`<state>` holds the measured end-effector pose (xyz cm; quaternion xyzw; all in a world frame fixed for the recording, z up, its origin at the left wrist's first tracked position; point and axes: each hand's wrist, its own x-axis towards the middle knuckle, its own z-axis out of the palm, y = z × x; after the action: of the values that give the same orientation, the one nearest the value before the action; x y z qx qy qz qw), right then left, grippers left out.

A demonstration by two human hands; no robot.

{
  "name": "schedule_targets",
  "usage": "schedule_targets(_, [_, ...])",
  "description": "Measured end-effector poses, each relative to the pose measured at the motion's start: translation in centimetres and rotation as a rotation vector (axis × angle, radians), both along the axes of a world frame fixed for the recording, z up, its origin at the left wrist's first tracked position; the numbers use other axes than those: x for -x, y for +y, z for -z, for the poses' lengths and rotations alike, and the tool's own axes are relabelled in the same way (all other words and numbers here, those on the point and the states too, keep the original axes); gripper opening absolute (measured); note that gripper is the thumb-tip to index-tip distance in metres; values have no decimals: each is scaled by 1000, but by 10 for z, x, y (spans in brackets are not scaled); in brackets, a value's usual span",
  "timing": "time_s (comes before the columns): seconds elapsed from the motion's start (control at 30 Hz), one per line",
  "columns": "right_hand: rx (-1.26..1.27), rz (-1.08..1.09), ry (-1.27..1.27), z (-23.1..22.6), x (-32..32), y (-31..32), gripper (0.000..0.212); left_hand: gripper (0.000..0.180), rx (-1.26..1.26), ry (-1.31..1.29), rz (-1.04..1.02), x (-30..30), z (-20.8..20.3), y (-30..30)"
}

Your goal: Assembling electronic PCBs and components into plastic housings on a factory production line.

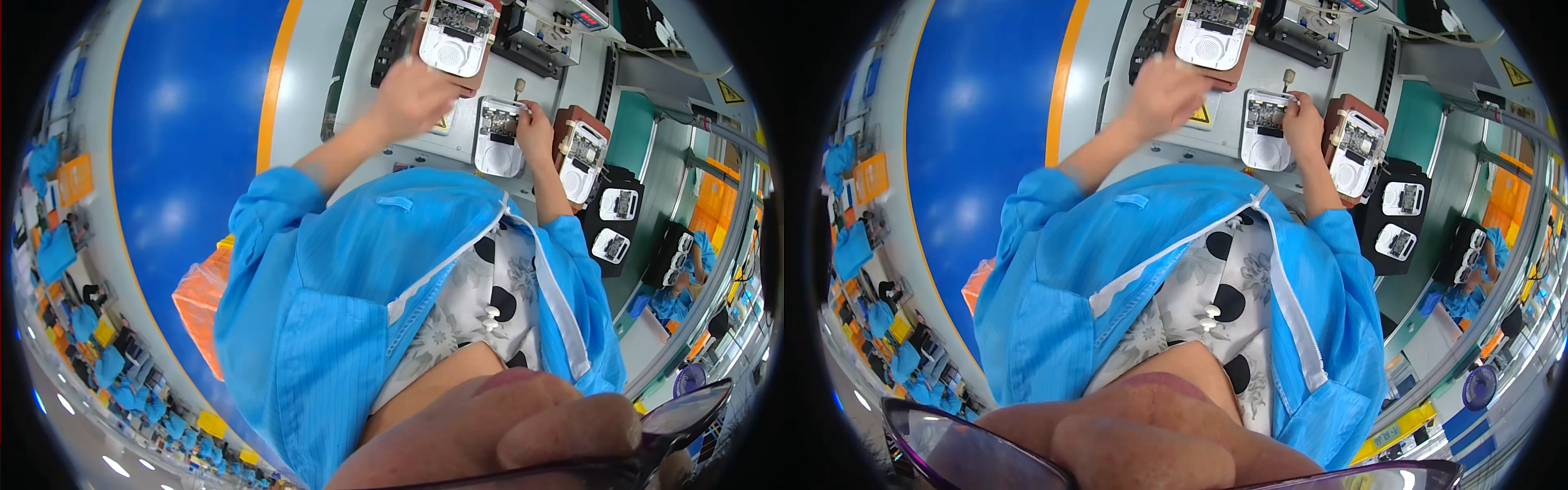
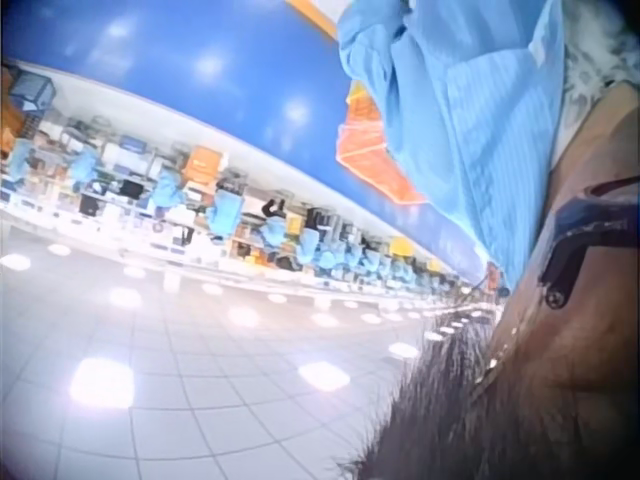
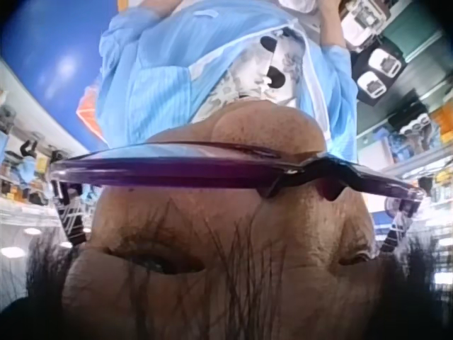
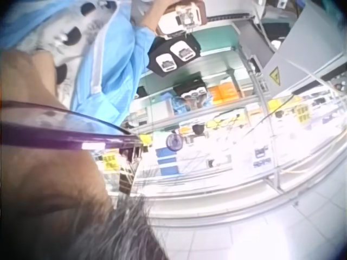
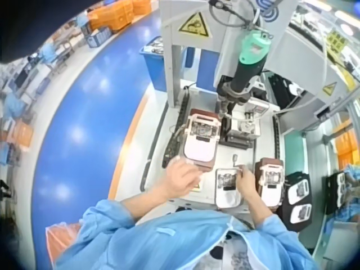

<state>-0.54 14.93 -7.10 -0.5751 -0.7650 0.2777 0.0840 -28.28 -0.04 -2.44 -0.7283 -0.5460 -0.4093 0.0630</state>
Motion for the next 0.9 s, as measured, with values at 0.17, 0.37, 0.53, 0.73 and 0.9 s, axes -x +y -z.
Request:
schedule_targets(0.17, [-91,-54,117,2,-4,5,28,34,305,-47,87,-35,90,-141])
schedule_targets(0.37, [-36,-97,246,-18,-4,2,27,61,610,400,-284,-85,186,-207])
schedule_targets(0.53, [30,-149,393,-21,-34,-1,28,57,539,252,-487,-125,183,-192])
schedule_targets(0.73, [-6,-226,506,-38,-74,-22,30,60,505,157,-447,-159,158,-167])
schedule_targets(0.9, [67,-224,488,-64,-90,-46,22,72,558,119,-592,-177,172,-167])
